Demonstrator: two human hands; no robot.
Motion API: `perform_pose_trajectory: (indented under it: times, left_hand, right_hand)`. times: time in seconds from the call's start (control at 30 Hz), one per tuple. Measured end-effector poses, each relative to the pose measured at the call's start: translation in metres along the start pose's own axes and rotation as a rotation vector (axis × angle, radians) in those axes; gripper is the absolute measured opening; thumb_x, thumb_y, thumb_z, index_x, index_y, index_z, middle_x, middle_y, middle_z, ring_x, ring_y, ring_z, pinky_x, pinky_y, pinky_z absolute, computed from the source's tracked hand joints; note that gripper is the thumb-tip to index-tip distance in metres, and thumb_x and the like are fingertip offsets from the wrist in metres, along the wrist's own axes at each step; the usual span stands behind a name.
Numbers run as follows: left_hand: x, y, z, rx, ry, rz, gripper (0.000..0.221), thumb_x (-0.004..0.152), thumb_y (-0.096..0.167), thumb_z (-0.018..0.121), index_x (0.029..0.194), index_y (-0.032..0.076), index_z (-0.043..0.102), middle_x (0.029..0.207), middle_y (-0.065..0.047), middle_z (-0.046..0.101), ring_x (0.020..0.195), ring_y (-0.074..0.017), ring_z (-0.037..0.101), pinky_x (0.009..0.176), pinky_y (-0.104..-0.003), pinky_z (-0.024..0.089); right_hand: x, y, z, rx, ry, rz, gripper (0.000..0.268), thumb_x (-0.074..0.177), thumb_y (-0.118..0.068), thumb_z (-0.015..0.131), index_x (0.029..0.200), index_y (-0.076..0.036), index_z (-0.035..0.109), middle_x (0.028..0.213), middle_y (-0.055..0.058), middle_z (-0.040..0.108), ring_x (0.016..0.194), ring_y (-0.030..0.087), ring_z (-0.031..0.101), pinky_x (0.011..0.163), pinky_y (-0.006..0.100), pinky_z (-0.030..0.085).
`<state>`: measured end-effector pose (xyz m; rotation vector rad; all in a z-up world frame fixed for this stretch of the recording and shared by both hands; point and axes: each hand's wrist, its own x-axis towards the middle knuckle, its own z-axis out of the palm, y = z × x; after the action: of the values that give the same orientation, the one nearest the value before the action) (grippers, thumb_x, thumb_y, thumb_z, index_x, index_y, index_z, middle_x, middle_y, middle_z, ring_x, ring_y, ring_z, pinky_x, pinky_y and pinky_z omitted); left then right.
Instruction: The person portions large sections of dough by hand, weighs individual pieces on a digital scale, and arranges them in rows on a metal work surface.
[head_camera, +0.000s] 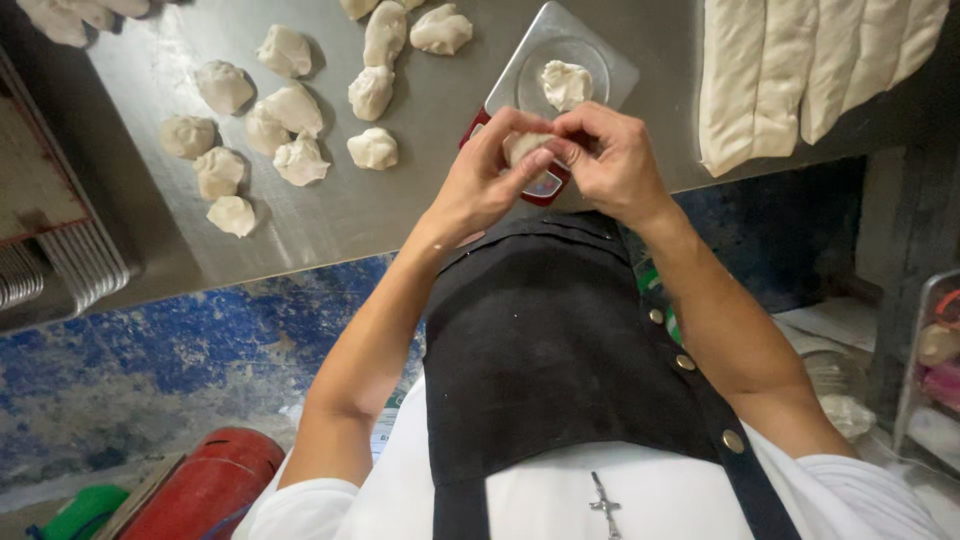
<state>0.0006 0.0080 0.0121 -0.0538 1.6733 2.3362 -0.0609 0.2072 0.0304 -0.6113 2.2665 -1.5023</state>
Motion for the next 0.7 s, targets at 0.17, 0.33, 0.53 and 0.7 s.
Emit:
perform_pose_trajectory:
  times: [0.17, 0.33, 0.53, 0.7]
  left_hand:
    - [0.014, -0.022, -0.009, 0.699, 0.067, 0.375, 0.015, 0.100, 0.008, 0.073, 0.108, 0.007, 0.061, 0.100, -0.011, 0.067, 0.093, -0.0189, 0.066, 0.083, -0.034, 0.053]
    - [0.000, -0.038, -0.033, 0.310, 0.217, -0.030, 0.015, 0.106, 0.010, 0.065, 0.118, 0.003, 0.059, 0.094, -0.002, 0.065, 0.088, -0.0099, 0.060, 0.077, -0.028, 0.053]
    - [-0.016, -0.043, -0.041, 0.166, 0.274, -0.024, 0.052, 0.092, 0.007, 0.076, 0.135, 0.007, 0.048, 0.106, -0.001, 0.061, 0.090, -0.0092, 0.060, 0.076, -0.026, 0.054]
    - [-0.011, -0.045, -0.030, -0.133, 0.288, 0.128, 0.053, 0.091, 0.005, 0.077, 0.136, 0.010, 0.048, 0.117, -0.003, 0.061, 0.101, -0.0098, 0.064, 0.083, -0.027, 0.059]
  right_hand:
    - [-0.006, -0.026, -0.015, 0.626, -0.012, 0.036, 0.008, 0.107, -0.012, 0.067, 0.105, -0.004, 0.068, 0.094, 0.004, 0.068, 0.075, 0.009, 0.063, 0.066, 0.024, 0.053]
    - [0.001, -0.031, -0.055, 0.298, 0.258, -0.301, 0.013, 0.108, -0.011, 0.067, 0.120, -0.008, 0.067, 0.101, 0.006, 0.068, 0.082, 0.011, 0.065, 0.070, 0.026, 0.057]
    - [0.009, 0.030, -0.001, -0.592, 0.204, -0.198, 0.047, 0.104, -0.016, 0.071, 0.147, -0.001, 0.057, 0.136, 0.019, 0.064, 0.128, 0.032, 0.061, 0.110, 0.045, 0.053]
    - [0.015, 0.032, 0.010, -0.777, 0.105, -0.306, 0.044, 0.087, -0.032, 0.082, 0.122, -0.009, 0.068, 0.130, 0.020, 0.065, 0.121, 0.039, 0.059, 0.099, 0.048, 0.050]
